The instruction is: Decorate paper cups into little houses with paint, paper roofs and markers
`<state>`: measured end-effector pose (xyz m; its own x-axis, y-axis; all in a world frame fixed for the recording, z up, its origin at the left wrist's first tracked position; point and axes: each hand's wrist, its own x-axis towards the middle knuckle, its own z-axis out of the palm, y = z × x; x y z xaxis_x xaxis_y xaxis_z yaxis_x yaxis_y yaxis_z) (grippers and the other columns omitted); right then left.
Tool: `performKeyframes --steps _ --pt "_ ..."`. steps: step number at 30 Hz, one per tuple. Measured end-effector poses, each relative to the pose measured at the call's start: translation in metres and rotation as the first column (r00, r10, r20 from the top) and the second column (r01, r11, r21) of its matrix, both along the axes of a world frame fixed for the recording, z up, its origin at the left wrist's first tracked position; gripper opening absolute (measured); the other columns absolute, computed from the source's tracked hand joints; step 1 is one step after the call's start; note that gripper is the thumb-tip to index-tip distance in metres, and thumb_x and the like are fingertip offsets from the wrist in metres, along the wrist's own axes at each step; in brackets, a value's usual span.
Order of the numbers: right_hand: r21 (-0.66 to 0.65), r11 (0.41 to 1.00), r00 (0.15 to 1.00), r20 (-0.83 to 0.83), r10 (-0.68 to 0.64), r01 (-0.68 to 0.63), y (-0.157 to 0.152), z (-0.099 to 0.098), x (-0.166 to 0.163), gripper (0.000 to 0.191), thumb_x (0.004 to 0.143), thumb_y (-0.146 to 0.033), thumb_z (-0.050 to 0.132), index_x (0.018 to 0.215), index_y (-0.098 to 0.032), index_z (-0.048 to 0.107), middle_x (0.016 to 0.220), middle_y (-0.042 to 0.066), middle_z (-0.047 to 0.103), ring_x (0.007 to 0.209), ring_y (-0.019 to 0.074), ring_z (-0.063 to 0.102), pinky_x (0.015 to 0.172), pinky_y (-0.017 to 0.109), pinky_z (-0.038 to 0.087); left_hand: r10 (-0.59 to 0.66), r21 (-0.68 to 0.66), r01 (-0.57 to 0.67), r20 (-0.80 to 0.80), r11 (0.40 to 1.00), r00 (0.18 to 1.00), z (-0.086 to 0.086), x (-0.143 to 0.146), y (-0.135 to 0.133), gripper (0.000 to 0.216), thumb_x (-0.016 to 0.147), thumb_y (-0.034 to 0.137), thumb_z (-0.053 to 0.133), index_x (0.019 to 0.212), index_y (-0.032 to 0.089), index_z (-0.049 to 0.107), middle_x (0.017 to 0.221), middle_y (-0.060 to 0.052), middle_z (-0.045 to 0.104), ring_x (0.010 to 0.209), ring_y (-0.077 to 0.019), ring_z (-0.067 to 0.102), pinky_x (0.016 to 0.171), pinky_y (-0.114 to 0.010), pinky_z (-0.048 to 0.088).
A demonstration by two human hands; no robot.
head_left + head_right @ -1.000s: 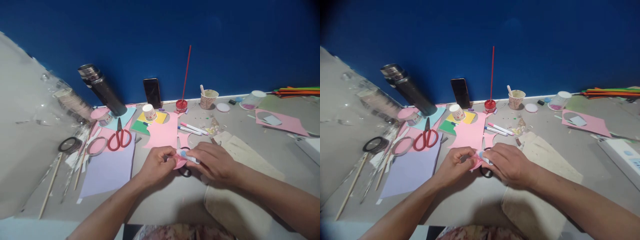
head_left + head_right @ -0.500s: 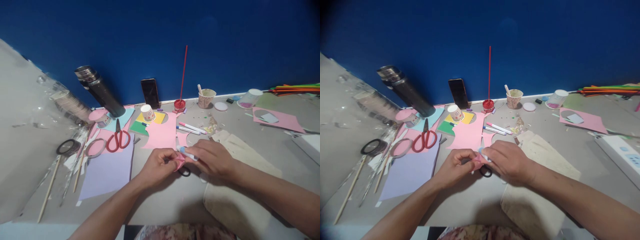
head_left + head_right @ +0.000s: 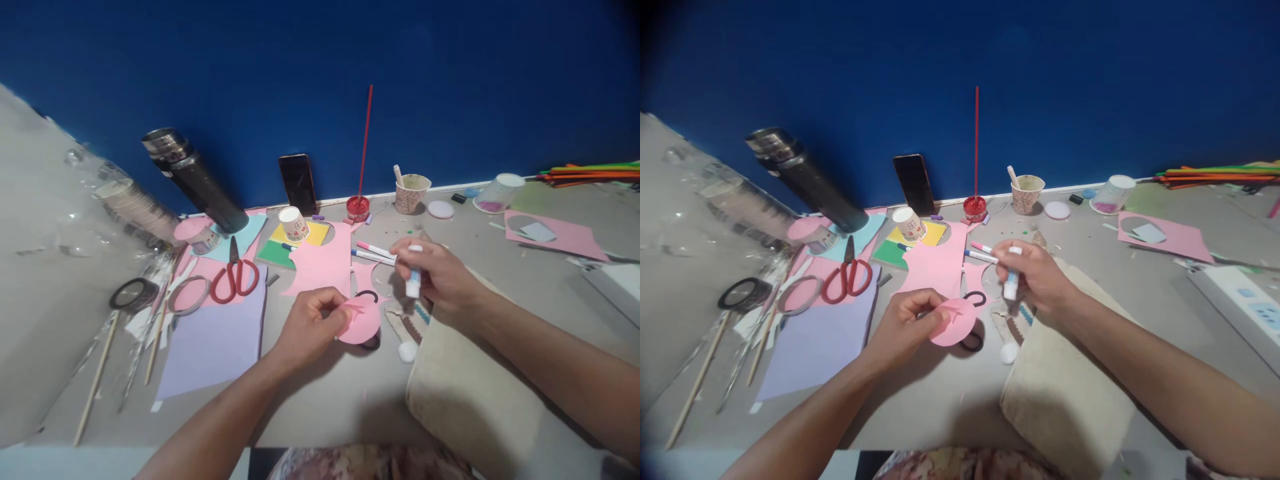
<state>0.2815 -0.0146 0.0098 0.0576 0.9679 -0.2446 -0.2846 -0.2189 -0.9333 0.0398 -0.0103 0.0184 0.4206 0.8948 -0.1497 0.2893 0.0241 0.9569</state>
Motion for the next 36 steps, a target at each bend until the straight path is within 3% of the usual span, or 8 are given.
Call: performKeyframes --steps 2,5,8,11,15,25,32,36 --pt "-0.042 0.979 0.963 0.179 0.202 -0.198 -0.006 0.003 -0.002 0.029 0.080 -0.046 0.081 0.092 -0.022 0.070 0.057 -0.005 0.059 0.044 0.0132 0.050 0.040 0.024 0.036 -0.038 0.001 0.038 -0.029 0.999 0.999 0.000 0.000 -0.001 0.015 0.075 0.029 0.064 0.066 0.017 0.063 0.067 -0.001 0.062 0.066 -0.0144 0.052 0.061 -0.027 0.038" --pt "0.013 0.885 0.745 0.546 0.384 -0.466 -0.012 0.008 -0.006 0.023 0.073 -0.037 0.087 0.089 -0.022 0.077 0.068 -0.003 0.068 0.060 0.0156 0.061 0.055 0.025 0.044 -0.105 0.017 0.106 -0.087 0.994 0.991 -0.001 -0.001 -0.004 0.016 0.077 0.030 0.062 0.069 0.016 0.064 0.069 0.000 0.063 0.066 -0.0137 0.052 0.060 -0.025 0.037" --pt "0.025 0.785 0.511 0.772 0.378 -0.619 -0.016 0.010 -0.011 0.025 0.067 -0.033 0.091 0.089 -0.024 0.082 0.075 -0.003 0.074 0.070 0.0160 0.062 0.064 0.025 0.041 -0.161 0.022 0.165 -0.123 0.986 0.979 -0.003 -0.001 -0.007 0.016 0.079 0.029 0.060 0.071 0.016 0.065 0.069 0.000 0.063 0.064 -0.0126 0.050 0.057 -0.024 0.034" --pt "0.030 0.769 0.408 0.861 0.304 -0.638 -0.019 0.007 -0.015 0.016 0.079 -0.037 0.083 0.086 -0.024 0.083 0.069 -0.003 0.073 0.065 0.0145 0.059 0.060 0.026 0.034 -0.190 0.034 0.195 -0.121 0.980 0.974 -0.005 0.000 -0.009 0.015 0.079 0.027 0.060 0.071 0.016 0.065 0.068 0.001 0.062 0.064 -0.0120 0.050 0.057 -0.024 0.034" --pt "0.112 0.775 0.420 0.883 0.209 -0.622 -0.023 0.003 -0.019 0.025 0.091 -0.039 0.068 0.079 -0.022 0.080 0.064 -0.001 0.071 0.058 0.0126 0.055 0.059 0.027 0.030 -0.178 0.018 0.181 -0.117 0.983 0.977 -0.006 0.000 -0.009 0.016 0.080 0.029 0.062 0.070 0.016 0.064 0.066 0.002 0.061 0.063 -0.0116 0.049 0.056 -0.023 0.032" --pt "0.113 0.763 0.493 0.821 0.289 -0.636 -0.025 -0.002 -0.021 0.021 0.087 -0.026 0.063 0.071 -0.021 0.076 0.064 -0.001 0.068 0.062 0.0133 0.057 0.062 0.026 0.037 -0.180 0.018 0.185 -0.160 0.983 0.971 -0.009 0.000 -0.012 0.018 0.080 0.031 0.061 0.068 0.017 0.062 0.063 0.002 0.057 0.058 -0.0105 0.043 0.053 -0.024 0.027" --pt "-0.076 0.930 0.764 0.547 0.341 -0.360 -0.019 0.012 -0.019 0.022 0.084 -0.040 0.066 0.083 -0.020 0.076 0.053 -0.002 0.062 0.042 0.0140 0.054 0.043 0.025 0.037 -0.107 -0.086 0.097 -0.132 0.992 0.985 -0.006 -0.001 -0.003 0.015 0.072 0.030 0.061 0.065 0.017 0.062 0.063 0.001 0.059 0.060 -0.0124 0.048 0.057 -0.026 0.033" --pt "-0.027 0.911 0.715 0.610 0.341 -0.412 -0.016 0.011 -0.016 0.023 0.083 -0.043 0.069 0.081 -0.020 0.076 0.057 -0.001 0.066 0.047 0.0153 0.059 0.048 0.026 0.041 -0.118 -0.070 0.108 -0.155 0.992 0.981 -0.006 -0.001 -0.003 0.015 0.073 0.029 0.061 0.064 0.017 0.062 0.061 0.002 0.058 0.059 -0.0118 0.046 0.056 -0.026 0.032"
